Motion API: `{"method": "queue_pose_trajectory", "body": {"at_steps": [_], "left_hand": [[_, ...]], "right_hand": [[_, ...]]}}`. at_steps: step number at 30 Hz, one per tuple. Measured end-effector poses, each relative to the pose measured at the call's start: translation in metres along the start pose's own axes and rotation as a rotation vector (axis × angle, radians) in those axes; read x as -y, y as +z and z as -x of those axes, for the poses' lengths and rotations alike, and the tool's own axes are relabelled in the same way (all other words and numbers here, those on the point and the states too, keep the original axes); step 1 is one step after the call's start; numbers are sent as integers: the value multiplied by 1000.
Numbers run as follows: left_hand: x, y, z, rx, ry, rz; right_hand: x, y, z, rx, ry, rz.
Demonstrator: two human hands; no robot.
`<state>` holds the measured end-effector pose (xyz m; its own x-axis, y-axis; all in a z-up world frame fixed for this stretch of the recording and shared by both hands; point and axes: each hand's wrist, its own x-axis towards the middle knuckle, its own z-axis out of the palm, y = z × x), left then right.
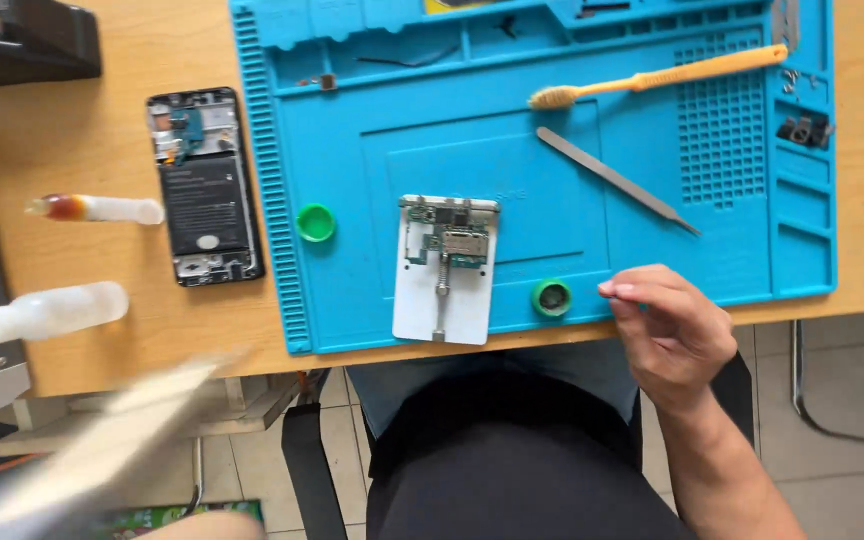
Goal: The person works on a disassembled mobile phone motherboard secured in a white holder. They use a hot air gun to heat a small component, then use tweezers to remove and place the component. They also use a SIM ejector tool to clean or adjust a slot on the board.
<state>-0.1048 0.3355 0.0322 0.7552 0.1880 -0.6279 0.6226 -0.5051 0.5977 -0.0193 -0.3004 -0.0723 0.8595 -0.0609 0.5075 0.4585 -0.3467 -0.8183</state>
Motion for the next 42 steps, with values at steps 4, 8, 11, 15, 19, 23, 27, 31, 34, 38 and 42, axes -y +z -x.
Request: {"method": "queue_pose_trajectory", "body": {"at_steps": [4, 8, 11, 15, 19, 23, 27, 31, 34, 38, 42], "left_hand": [[-238, 216, 31, 151, 400, 319], [-287, 303, 25, 90, 1146, 647], [-286, 318, 7, 164, 1195, 668], [-285, 323, 3, 198, 1130, 687], [-282, 320, 2, 158, 1062, 627], [-283, 322, -1, 134, 1135, 630], [-283, 318, 2, 175, 1114, 539], [-280, 327, 0, 183, 1119, 623], [-283, 331, 2, 134, 1128, 633], [-288, 330, 7, 44, 1160, 615], [-305, 295, 28, 161, 804, 445]], "right_hand": [[0, -5, -2, 29, 13, -32], [0, -10, -1, 49, 24, 17], [-1, -10, -1, 74, 41, 28], [2, -12, -6, 134, 42, 46], [3, -9, -9, 164, 28, 50], [3, -9, -9, 166, 21, 49], [3, -9, -9, 180, 13, 62], [4, -7, -12, 203, -11, 80], [6, -6, -13, 233, -30, 105], [6, -4, -16, 287, -95, 169], [7, -1, -17, 299, -121, 191]]}}
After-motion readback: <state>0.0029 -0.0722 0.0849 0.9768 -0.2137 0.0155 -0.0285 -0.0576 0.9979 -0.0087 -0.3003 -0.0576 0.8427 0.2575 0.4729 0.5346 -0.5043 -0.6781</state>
